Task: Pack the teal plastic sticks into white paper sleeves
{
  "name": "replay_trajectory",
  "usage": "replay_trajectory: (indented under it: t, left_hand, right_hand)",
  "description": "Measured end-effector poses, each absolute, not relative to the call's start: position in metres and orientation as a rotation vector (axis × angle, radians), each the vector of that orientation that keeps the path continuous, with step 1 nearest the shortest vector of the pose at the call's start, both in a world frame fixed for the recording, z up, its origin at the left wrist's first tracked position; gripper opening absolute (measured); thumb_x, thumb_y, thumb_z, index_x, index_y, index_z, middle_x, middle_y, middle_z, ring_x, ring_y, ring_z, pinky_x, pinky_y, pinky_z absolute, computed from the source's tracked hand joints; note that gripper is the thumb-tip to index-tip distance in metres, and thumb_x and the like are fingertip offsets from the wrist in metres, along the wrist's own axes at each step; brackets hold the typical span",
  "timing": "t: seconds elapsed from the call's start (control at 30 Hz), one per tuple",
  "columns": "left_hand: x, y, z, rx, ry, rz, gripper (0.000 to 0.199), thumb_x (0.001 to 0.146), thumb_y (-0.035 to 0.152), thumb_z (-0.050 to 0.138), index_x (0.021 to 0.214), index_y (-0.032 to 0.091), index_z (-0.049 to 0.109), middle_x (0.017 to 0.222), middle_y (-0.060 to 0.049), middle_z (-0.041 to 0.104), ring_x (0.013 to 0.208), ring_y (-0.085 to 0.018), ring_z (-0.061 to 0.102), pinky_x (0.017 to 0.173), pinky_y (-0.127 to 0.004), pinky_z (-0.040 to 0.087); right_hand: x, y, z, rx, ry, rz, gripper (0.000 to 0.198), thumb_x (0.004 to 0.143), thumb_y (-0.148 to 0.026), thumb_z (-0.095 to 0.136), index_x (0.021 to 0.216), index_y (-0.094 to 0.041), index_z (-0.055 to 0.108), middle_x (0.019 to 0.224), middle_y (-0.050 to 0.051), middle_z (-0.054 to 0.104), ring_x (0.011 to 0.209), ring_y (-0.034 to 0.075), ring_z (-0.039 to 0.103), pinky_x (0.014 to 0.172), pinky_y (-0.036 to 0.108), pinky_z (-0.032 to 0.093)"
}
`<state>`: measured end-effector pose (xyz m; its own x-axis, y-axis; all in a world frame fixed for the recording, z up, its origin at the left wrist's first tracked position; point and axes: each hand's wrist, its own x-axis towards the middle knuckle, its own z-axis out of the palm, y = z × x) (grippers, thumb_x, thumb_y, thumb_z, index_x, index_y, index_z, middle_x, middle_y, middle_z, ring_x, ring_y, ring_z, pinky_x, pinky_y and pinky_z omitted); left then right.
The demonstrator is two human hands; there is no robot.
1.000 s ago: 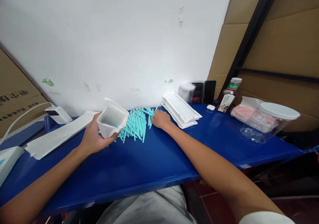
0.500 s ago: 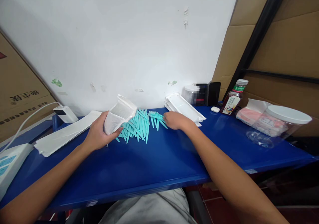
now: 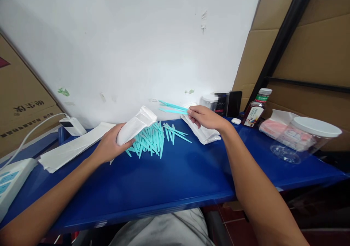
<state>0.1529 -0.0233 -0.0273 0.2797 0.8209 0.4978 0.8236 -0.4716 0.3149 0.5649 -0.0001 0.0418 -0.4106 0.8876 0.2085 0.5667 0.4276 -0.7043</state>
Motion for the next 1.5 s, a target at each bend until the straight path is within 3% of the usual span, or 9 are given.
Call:
replay_trajectory:
  t: [0.23, 0.67, 1.03, 1.27, 1.5]
  left_hand:
    - [0.148, -0.018, -0.031, -2.522, -1.599, -0.897, 0.058, 0.087, 0.052, 0.071, 0.137, 0.024, 0.061, 0.131, -0.011, 0.071, 0.115, -0.034, 0.069, 0.092, -0.043, 0.055]
    - [0.147, -0.017, -0.036, -2.623, -1.479, -0.816, 0.064, 0.086, 0.048, 0.074, 0.144, 0.025, 0.058, 0.140, -0.010, 0.068, 0.126, -0.035, 0.064, 0.099, -0.046, 0.053]
    - [0.150, -0.019, -0.040, -2.665, -1.392, -0.806, 0.065, 0.088, 0.049, 0.075, 0.145, 0.024, 0.057, 0.142, -0.012, 0.067, 0.130, -0.035, 0.062, 0.105, -0.047, 0.052]
    - [0.161, -0.026, -0.040, -2.689, -1.320, -0.826, 0.062, 0.086, 0.043, 0.076, 0.142, 0.022, 0.060, 0.138, -0.011, 0.070, 0.125, -0.034, 0.065, 0.105, -0.048, 0.053]
    - [0.170, -0.029, -0.044, -2.646, -1.325, -0.971, 0.056, 0.083, 0.033, 0.076, 0.136, 0.025, 0.064, 0.134, -0.008, 0.073, 0.122, -0.032, 0.067, 0.104, -0.046, 0.054]
  right_hand:
    - [0.563, -0.007, 0.048, -1.103, -2.191, 0.850, 0.057, 0.103, -0.070, 0.052, 0.077, -0.020, 0.058, 0.074, 0.002, 0.058, 0.065, 0.015, 0.059, 0.067, 0.030, 0.050]
    - [0.543, -0.013, 0.039, -1.086, -2.333, 0.891, 0.051, 0.105, -0.063, 0.053, 0.085, -0.018, 0.067, 0.078, 0.004, 0.065, 0.067, 0.016, 0.060, 0.067, 0.029, 0.050]
    - [0.515, -0.023, 0.031, -1.028, -2.274, 0.880, 0.047, 0.109, -0.056, 0.048, 0.086, -0.019, 0.065, 0.075, 0.001, 0.061, 0.064, 0.016, 0.059, 0.066, 0.030, 0.049]
    - [0.482, -0.037, 0.016, -0.865, -2.266, 0.587, 0.042, 0.114, -0.043, 0.041, 0.087, -0.019, 0.063, 0.079, 0.002, 0.062, 0.072, 0.017, 0.055, 0.070, 0.030, 0.040]
    - [0.459, -0.046, 0.000, -0.679, -2.084, 0.401, 0.040, 0.114, -0.043, 0.044, 0.108, -0.019, 0.075, 0.103, 0.009, 0.068, 0.093, 0.022, 0.064, 0.082, 0.035, 0.049]
